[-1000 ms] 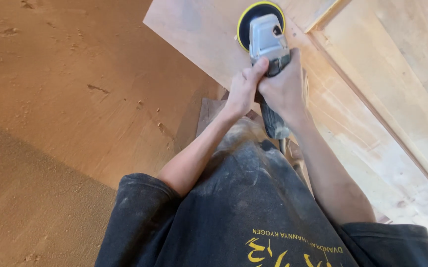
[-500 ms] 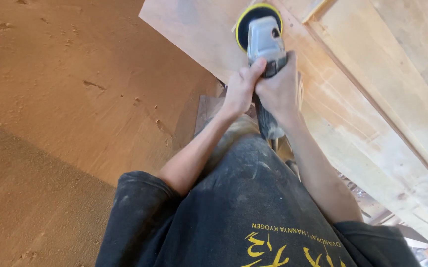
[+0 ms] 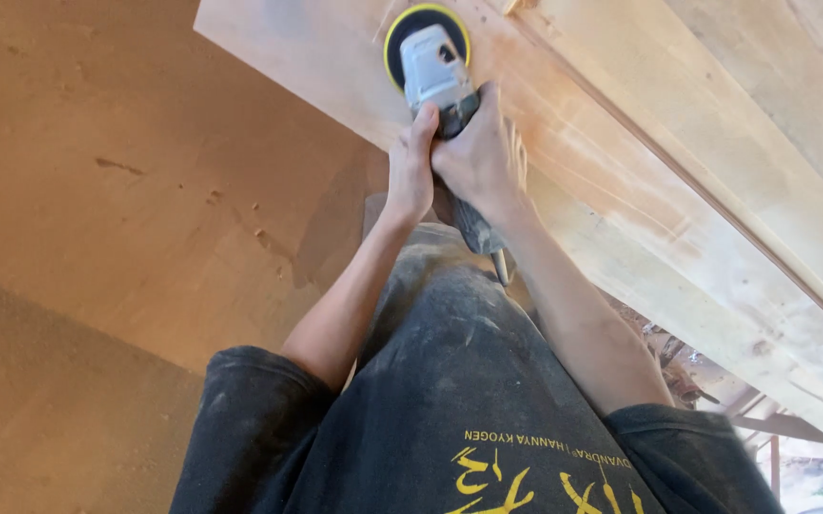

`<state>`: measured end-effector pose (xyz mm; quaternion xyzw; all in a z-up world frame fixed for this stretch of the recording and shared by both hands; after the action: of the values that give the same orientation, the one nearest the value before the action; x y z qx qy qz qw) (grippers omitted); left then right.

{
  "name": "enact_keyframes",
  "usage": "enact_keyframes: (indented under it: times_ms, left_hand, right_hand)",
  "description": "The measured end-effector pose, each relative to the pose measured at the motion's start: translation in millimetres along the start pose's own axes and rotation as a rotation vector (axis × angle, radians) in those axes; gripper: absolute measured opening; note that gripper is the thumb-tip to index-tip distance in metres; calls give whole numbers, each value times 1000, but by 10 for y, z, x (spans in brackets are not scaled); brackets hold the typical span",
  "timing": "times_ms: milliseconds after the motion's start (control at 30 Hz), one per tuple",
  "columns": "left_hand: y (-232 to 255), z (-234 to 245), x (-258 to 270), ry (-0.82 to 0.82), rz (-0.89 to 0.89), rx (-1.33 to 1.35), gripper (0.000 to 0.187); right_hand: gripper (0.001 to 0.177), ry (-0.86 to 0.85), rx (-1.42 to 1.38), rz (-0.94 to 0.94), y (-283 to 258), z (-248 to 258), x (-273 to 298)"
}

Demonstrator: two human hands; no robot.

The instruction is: Sand the surface of a wooden door using a power sander.

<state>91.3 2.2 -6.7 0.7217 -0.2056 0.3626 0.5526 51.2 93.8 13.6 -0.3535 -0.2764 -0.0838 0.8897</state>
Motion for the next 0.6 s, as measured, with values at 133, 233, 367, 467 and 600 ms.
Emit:
enact_keyframes:
  times_ms: [133,233,367,467,600]
  left_hand:
    - [-258,-329,-33,-4,77,-6,90]
    - [-483,-723,78,-17,41,-199,84]
    - [-778,-1276,525,-73,182,-116,82]
    - [-997,-1577,813,-104,242,-253,102]
    - [-1263,-2031,969,-234,234,-346,100]
  right_hand:
    - [51,15,-27,7,385,288,65]
    - [56,19,-172,243,852,533,176]
    - [57,47,81,-8,1249,982,624]
    - [57,11,90,-145,1641,1107,878]
    - [52,118,14,-50,2130,1258,1008]
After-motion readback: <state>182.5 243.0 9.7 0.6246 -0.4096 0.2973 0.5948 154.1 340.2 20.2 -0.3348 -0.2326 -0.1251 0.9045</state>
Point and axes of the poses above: each hand's wrist, its own x-axis away from the middle knuckle, its own z-axis out of the back of the hand, y = z × x, the point moved 3 cm from there along -x, towards the middle knuckle, and after that the axes turned 6 degrees about z, right-handed, at the moved point
